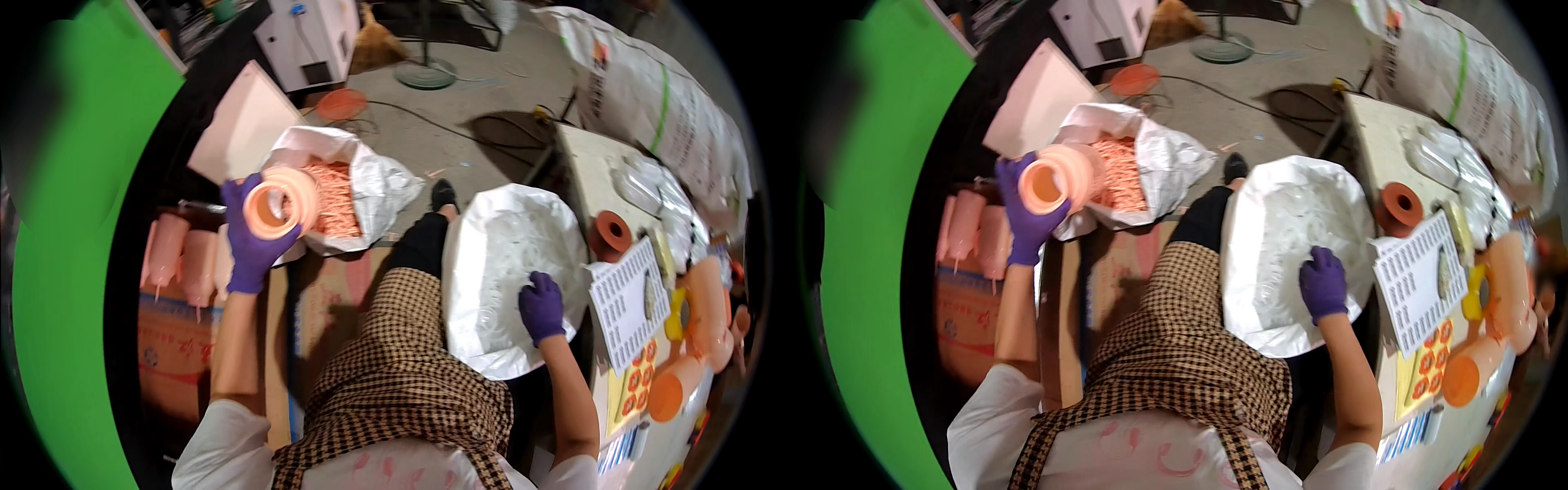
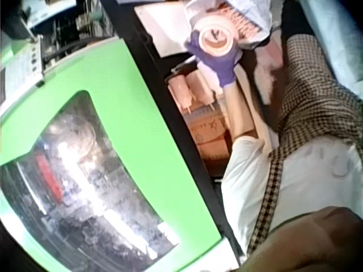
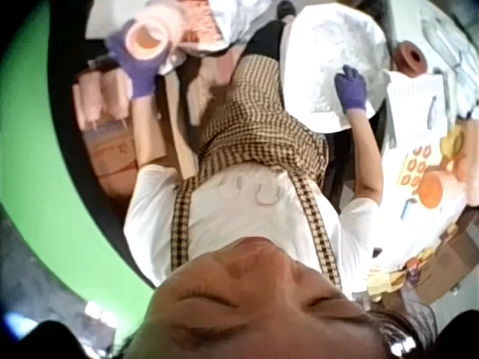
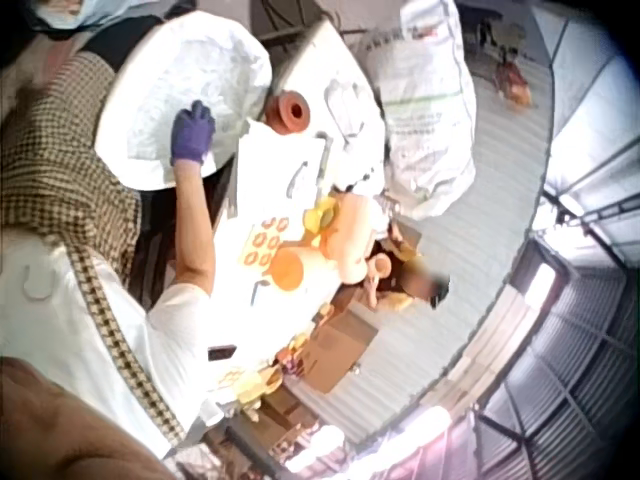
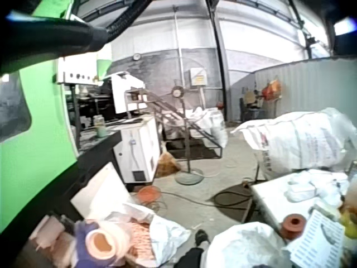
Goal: The person applies stickers to plastic bottles, then inserts a small tube into each bottle and places them into a bin.
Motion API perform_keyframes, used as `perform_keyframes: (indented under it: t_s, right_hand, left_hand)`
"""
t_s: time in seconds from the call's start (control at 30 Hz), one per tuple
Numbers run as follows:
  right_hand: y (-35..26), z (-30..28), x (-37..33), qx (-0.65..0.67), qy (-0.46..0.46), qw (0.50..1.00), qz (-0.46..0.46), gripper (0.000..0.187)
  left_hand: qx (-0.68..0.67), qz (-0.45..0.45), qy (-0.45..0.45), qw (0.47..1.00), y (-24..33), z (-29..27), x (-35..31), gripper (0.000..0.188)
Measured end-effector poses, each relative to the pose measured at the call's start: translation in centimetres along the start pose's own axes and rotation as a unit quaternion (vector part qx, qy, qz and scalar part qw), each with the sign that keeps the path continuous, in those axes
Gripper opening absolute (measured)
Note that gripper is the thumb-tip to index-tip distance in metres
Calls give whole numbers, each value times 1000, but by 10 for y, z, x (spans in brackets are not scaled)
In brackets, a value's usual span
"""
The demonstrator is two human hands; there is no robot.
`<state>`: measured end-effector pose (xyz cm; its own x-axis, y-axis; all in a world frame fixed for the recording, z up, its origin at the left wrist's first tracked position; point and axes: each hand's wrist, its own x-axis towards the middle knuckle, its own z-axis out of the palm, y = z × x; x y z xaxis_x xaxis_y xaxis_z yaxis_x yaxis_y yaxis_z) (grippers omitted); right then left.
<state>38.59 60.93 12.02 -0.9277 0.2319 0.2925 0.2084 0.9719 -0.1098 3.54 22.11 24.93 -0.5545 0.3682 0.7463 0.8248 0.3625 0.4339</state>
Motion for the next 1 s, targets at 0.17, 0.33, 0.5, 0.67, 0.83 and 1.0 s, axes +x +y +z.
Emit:
perform_keyframes:
  t_s: [0.17,0.33,0.5,0.67,0.83,1.0]
  right_hand:
    - [-47,-31,12,258,98,956,103,14]
    - [-81,-65,3,532,6,822,201,45]
    - [-173,-110,58,590,44,804,-69,24]
    - [-207,-95,85,461,25,885,-61,24]
    - [-216,-87,84,358,-20,932,-52,16]
    - [-229,-87,90,364,32,929,-57,14]
  left_hand:
    - [68,-14,-26,997,-48,-14,-10,82]
    - [18,48,-133,990,20,-6,-1,103]
    - [-138,58,-245,958,118,10,-32,73]
    - [-144,68,-292,943,142,32,-39,80]
    - [-167,69,-310,934,139,39,-44,77]
    - [-212,42,-256,942,137,41,-43,48]
